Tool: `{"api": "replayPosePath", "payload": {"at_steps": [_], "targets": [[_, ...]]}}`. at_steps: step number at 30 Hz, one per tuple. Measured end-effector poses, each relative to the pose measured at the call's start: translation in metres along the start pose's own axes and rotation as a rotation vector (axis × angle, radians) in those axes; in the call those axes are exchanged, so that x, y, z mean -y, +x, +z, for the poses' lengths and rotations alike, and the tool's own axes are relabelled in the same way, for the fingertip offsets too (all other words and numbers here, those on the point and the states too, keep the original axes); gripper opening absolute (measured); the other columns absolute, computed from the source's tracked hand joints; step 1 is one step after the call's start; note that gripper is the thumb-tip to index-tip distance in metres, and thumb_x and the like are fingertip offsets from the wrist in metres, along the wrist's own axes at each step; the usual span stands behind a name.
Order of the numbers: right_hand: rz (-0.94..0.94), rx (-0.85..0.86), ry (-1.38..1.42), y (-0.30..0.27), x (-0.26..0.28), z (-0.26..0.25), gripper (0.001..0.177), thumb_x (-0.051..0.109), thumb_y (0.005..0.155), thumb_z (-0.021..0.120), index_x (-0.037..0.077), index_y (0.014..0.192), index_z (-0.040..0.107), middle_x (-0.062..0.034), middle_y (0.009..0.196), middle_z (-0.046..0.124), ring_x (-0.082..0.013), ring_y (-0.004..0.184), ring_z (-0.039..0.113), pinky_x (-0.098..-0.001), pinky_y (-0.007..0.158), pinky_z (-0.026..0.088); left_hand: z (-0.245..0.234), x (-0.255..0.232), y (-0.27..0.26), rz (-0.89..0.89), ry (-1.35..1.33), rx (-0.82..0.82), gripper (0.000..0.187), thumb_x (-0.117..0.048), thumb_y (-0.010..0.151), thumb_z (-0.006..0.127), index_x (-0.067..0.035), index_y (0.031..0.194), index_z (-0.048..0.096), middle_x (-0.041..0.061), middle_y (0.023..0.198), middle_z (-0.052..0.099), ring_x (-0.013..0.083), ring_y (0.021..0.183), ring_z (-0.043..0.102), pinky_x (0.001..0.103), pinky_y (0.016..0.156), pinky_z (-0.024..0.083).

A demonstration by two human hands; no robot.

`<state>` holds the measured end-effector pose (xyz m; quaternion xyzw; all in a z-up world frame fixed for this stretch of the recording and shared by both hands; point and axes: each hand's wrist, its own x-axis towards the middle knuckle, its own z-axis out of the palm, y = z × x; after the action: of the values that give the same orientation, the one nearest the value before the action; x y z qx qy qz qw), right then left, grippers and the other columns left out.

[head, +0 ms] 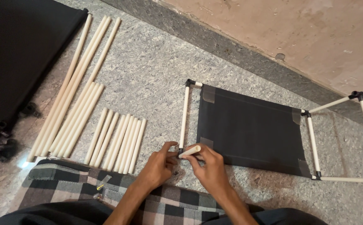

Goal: The person assembles a small folding table by inserting wooden dowels into black plastic connectors and attaching them to a black fabric seat. The person works on the floor, connecting the frame pieces and securing the fabric to the structure.

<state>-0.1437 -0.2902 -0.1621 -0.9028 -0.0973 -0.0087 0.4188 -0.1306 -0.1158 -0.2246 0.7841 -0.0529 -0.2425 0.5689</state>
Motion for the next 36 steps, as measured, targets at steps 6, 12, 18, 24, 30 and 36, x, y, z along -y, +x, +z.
{"api": "replayPosePath", "payload": {"at_steps": [6,12,18,24,30,36], "targets": [[-0.031,0.009,0.017,-0.001,-0.003,0.002,0.016,0.008,0.084,0.078,0.003,0.098,0.072,-0.0104,0.098,0.077,-0.0215,0.095,0.08,-0.0328,0.081,0.063,0.002,0.003,-0.001,0.036,0.022,-0.017,0.072,0.019,0.078,0.055,-0.007,0.143,0.044,0.027,0.128,0.066,0.0319,0.102,0.076,0.037,0.084,0.061],[-0.066,-0.029,-0.019,-0.003,-0.008,0.007,0.015,0.007,0.084,0.079,0.004,0.096,0.072,-0.0108,0.096,0.078,-0.0217,0.092,0.08,-0.0324,0.078,0.063,0.003,0.006,0.0,0.033,0.024,-0.006,0.072,0.019,0.077,0.055,-0.007,0.143,0.044,0.027,0.126,0.067,0.0323,0.102,0.076,0.037,0.084,0.065],[-0.073,-0.109,-0.029,-0.004,-0.002,0.01,0.016,0.007,0.083,0.08,0.001,0.092,0.068,-0.0119,0.089,0.077,-0.022,0.085,0.081,-0.0312,0.07,0.064,0.002,0.004,-0.007,0.103,0.026,-0.026,0.075,0.02,0.073,0.058,-0.005,0.143,0.045,0.026,0.126,0.069,0.0326,0.099,0.076,0.04,0.084,0.062],[-0.108,-0.19,0.036,-0.012,0.004,0.011,0.015,0.005,0.085,0.08,-0.001,0.09,0.067,-0.0129,0.09,0.077,-0.0223,0.086,0.081,-0.0318,0.07,0.067,-0.019,0.006,-0.022,0.01,0.383,-0.102,0.072,0.005,0.078,0.066,-0.008,0.146,0.046,0.023,0.099,0.077,0.0337,0.089,0.075,0.041,0.081,0.062],[-0.096,-0.257,-0.002,-0.015,0.004,0.017,0.019,0.005,0.082,0.082,-0.002,0.088,0.066,-0.0137,0.085,0.076,-0.0225,0.079,0.08,-0.0321,0.065,0.064,-0.099,0.011,-0.023,-0.011,0.809,-0.419,0.034,-0.014,0.082,0.072,-0.002,0.113,0.066,0.022,0.096,0.074,0.0389,0.093,0.072,0.05,0.08,0.058],[-0.124,-0.301,0.006,-0.019,0.003,0.019,0.019,0.004,0.081,0.081,-0.002,0.094,0.069,-0.0137,0.088,0.076,-0.0223,0.081,0.079,-0.0315,0.066,0.064,-0.128,0.034,-0.069,-0.09,0.697,-0.53,0.018,-0.026,0.088,0.071,-0.011,0.098,0.076,0.019,0.095,0.076,0.0384,0.093,0.074,0.048,0.084,0.058]]}}
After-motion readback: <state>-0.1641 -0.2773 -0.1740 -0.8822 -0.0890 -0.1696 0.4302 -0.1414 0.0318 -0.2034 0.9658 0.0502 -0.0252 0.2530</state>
